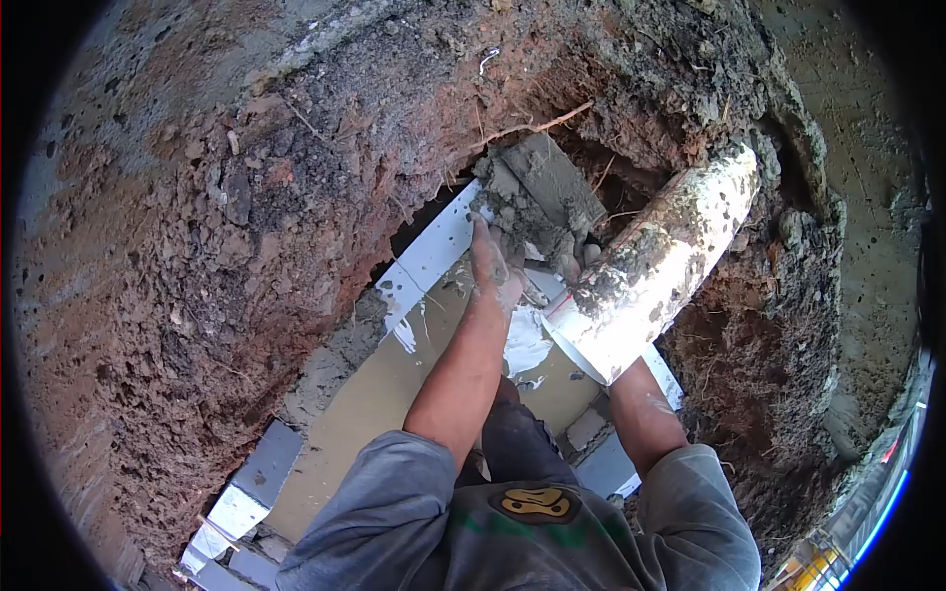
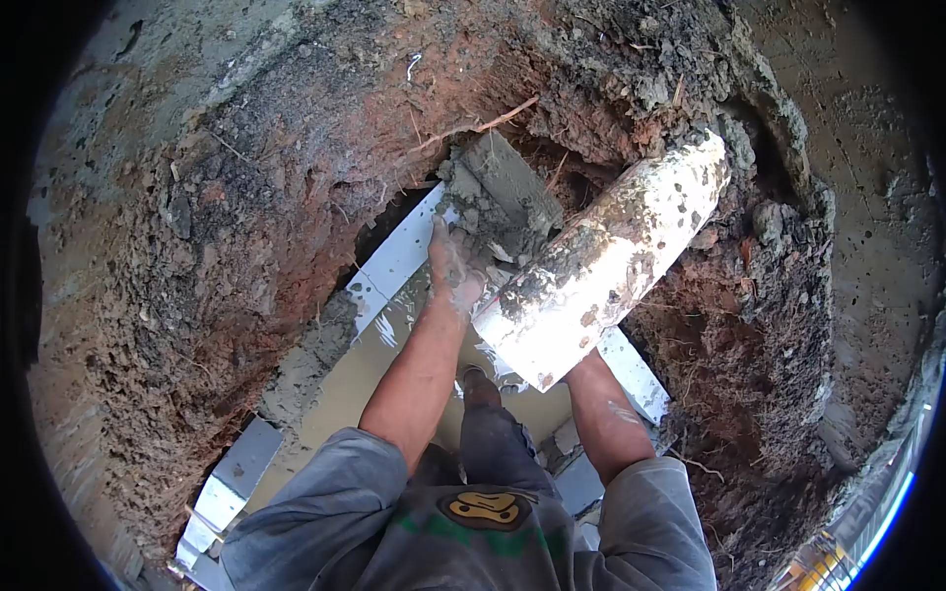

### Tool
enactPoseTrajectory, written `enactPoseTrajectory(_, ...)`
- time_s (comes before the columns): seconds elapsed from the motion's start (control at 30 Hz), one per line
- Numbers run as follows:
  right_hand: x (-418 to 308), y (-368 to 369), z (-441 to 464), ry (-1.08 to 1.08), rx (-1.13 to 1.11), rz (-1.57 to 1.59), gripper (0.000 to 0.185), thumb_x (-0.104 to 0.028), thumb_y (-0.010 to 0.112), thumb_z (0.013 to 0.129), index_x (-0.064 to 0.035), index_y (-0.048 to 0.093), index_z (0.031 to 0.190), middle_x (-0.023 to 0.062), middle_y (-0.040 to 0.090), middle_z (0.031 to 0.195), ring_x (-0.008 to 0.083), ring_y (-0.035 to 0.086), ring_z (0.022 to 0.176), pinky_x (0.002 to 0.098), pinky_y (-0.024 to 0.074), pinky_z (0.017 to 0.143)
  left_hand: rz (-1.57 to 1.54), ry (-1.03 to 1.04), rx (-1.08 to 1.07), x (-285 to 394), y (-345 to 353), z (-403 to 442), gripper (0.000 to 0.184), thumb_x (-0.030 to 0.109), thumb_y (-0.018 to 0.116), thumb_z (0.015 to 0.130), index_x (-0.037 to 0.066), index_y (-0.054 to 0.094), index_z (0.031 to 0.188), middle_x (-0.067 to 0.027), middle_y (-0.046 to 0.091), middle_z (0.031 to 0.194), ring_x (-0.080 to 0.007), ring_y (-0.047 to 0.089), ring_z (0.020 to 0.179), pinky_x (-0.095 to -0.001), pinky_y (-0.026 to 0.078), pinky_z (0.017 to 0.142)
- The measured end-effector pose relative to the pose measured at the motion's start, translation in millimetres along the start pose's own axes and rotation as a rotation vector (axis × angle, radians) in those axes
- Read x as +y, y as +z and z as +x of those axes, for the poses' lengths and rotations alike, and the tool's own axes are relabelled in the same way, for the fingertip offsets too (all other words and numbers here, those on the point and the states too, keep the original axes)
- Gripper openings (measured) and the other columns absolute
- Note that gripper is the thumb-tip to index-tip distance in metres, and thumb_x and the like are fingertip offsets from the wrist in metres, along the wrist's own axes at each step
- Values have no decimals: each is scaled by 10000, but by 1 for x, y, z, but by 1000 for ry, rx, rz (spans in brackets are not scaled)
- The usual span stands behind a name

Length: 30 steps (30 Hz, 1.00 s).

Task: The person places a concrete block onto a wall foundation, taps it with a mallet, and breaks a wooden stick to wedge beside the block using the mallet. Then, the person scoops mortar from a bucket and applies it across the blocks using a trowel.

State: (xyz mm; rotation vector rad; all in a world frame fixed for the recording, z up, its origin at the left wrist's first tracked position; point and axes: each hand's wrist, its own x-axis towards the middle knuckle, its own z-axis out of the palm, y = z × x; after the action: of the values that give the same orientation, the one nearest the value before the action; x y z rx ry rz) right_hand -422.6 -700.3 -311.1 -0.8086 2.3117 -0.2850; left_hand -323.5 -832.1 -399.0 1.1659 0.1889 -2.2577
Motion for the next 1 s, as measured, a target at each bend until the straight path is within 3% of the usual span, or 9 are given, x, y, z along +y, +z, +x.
enactPoseTrajectory(0.23, -12, -3, 12, -16, -23, 25, 377, -383, 503, 907, -72, 577, 1107, 137, 615, 971, 248, 583, 930, 380, 467, 859, 82, -43, 106, 10, 29, -16, 652, 582, 431, 896, 138, 366, 1368, -58, 423, 1383, -225, 455, 1184, -395, 387, 854)
enactPoseTrajectory(0.33, -9, -7, 10, -9, -40, 31, 373, -380, 501, 909, -69, 579, 1098, 138, 616, 959, 251, 586, 918, 382, 470, 853, 131, 62, 183, 6, 43, -29, 627, 567, 423, 903, 146, 368, 1366, -57, 431, 1381, -223, 456, 1194, -397, 400, 795)
enactPoseTrajectory(0.43, -7, -11, 11, -17, -48, 40, 370, -378, 498, 911, -65, 582, 1089, 139, 617, 946, 253, 588, 906, 384, 472, 847, 71, -9, 118, 13, 39, -20, 619, 546, 404, 916, 147, 349, 1387, -60, 406, 1404, -240, 438, 1221, -422, 391, 884)
enactPoseTrajectory(0.47, -7, -10, 8, -9, -54, 44, 369, -377, 497, 911, -64, 582, 1086, 140, 617, 942, 254, 588, 902, 384, 473, 845, 40, -10, 91, 13, 35, -18, 621, 528, 381, 929, 143, 319, 1413, -75, 374, 1428, -270, 415, 1250, -460, 345, 985)
enactPoseTrajectory(0.57, -6, -10, 9, -5, -58, 46, 365, -374, 495, 913, -60, 584, 1076, 141, 618, 930, 257, 591, 890, 386, 475, 839, 106, 67, 86, 8, 37, -15, 845, 613, 431, 872, 2, 217, 1414, -195, 311, 1412, -368, 372, 1237, -542, 250, 1050)
enactPoseTrajectory(0.7, 9, -8, -4, 36, -94, 56, 362, -371, 491, 916, -55, 587, 1064, 143, 618, 913, 260, 593, 874, 388, 479, 831, 110, -118, 8, 27, 27, -10, 873, 645, 384, 869, -50, 256, 1382, -236, 292, 1431, -405, 342, 1270, -573, 165, 1074)
enactPoseTrajectory(0.73, 15, -7, -9, 55, -107, 57, 361, -370, 490, 917, -54, 588, 1061, 143, 619, 909, 261, 594, 869, 389, 479, 829, 100, -124, 114, 25, 29, -7, 883, 671, 360, 862, -67, 323, 1346, -256, 359, 1383, -413, 335, 1274, -576, 128, 1083)
enactPoseTrajectory(0.83, 30, -5, -32, 100, -135, 60, 359, -368, 488, 919, -50, 590, 1052, 144, 619, 897, 264, 596, 857, 391, 482, 823, 139, -139, 194, 25, 26, 3, 888, 684, 359, 856, -70, 366, 1324, -266, 403, 1345, -427, 338, 1266, -553, 153, 1088)
enactPoseTrajectory(1.0, 8, -14, -9, 32, -136, 60, 357, -363, 483, 922, -43, 593, 1036, 146, 620, 876, 268, 600, 837, 394, 486, 813, 97, -174, -135, 39, 10, -12, 955, 687, 372, 849, -92, 234, 1383, -277, 305, 1410, -435, 282, 1310, -503, 177, 1101)
